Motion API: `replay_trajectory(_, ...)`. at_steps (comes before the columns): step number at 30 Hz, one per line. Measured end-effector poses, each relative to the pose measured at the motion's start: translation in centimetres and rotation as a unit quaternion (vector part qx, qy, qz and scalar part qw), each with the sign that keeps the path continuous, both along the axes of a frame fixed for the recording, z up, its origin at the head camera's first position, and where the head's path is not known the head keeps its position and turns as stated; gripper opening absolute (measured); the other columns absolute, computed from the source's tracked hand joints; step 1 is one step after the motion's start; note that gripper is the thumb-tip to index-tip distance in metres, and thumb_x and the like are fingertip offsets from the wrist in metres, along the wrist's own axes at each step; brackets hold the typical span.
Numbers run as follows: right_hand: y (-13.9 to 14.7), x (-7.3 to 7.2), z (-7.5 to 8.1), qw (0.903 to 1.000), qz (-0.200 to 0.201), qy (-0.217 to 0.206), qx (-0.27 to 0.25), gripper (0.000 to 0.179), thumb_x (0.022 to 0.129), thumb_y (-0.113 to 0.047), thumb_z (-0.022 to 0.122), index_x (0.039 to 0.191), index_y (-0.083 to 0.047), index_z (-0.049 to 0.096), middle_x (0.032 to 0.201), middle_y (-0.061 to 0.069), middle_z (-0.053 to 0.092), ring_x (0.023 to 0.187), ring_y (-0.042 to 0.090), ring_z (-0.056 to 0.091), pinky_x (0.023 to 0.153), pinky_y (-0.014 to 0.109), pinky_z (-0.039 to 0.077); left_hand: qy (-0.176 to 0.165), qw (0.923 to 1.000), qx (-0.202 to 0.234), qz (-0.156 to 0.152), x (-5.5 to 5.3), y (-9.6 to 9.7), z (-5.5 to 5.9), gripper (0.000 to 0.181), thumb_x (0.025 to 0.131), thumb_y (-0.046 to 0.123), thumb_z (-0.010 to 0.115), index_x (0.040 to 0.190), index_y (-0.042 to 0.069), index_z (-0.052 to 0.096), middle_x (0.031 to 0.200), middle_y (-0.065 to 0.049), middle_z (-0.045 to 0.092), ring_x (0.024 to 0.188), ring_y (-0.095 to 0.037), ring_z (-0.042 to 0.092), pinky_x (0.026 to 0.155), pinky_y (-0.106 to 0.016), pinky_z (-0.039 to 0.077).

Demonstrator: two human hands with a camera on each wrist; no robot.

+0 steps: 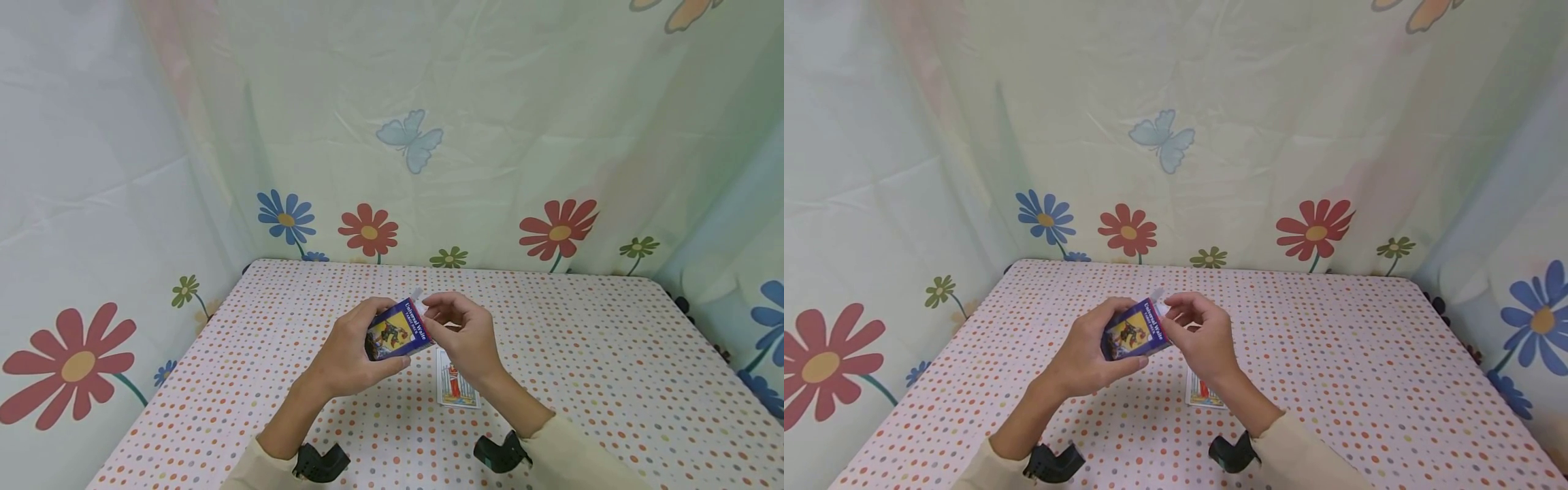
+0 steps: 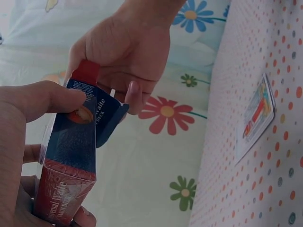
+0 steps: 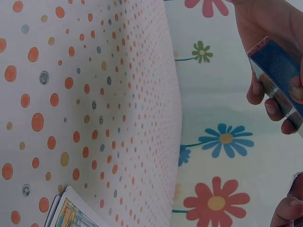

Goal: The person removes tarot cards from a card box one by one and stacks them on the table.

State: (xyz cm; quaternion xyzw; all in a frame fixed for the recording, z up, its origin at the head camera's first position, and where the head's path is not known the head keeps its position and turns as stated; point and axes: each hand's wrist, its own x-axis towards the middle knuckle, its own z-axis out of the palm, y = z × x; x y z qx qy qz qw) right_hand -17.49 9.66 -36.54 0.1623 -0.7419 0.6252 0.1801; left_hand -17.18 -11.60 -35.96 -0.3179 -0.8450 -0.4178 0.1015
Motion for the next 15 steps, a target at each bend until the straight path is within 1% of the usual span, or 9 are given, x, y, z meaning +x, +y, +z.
replay_trajectory(6,-0.1,-0.15,-0.05,0.9998,0.013,-0.009,0.011,0.02,0.087,0.007,0.071,0.106,0.002,0.069,0.087,0.01,0.061,0.075,0.018,0.06,0.06,0.024,0.051,0.0,1.0,-0.003,0.001,0.04,0.01,0.04,0.071,0.079,0.028,0.084,0.139,0.016,0.048,0.121,0.001,0.061,0.095,-0.012,0.057,0.078,-0.028,0.054)
replay_trajectory(10,-0.05,-0.36,-0.06,0.9993,0.031,-0.01,0.019,0.019,0.086,0.008,0.07,0.104,0.001,0.067,0.087,0.01,0.06,0.074,0.017,0.058,0.062,0.024,0.049,0.0,1.0,-0.004,0.002,0.05,0.0,0.03,0.071,0.079,0.029,0.084,0.139,0.017,0.048,0.121,0.001,0.061,0.095,-0.012,0.057,0.079,-0.028,0.054)
replay_trajectory(13,0.01,-0.44,-0.03,0.9986,0.046,-0.02,0.019,0.02,0.084,0.009,0.069,0.102,0.001,0.064,0.087,0.01,0.058,0.072,0.015,0.057,0.062,0.024,0.049,0.0,1.0,-0.005,0.001,0.03,0.02,0.0,0.072,0.078,0.028,0.085,0.138,0.017,0.048,0.121,0.001,0.061,0.095,-0.012,0.057,0.079,-0.029,0.054)
replay_trajectory(15,0.02,-0.41,0.0,0.9978,0.055,-0.034,0.015,0.02,0.084,0.009,0.069,0.101,0.002,0.063,0.087,0.011,0.057,0.069,0.015,0.055,0.057,0.024,0.046,0.002,1.0,-0.005,0.0,0.03,0.03,-0.01,0.072,0.078,0.028,0.085,0.138,0.016,0.048,0.121,0.001,0.061,0.095,-0.012,0.057,0.079,-0.029,0.054)
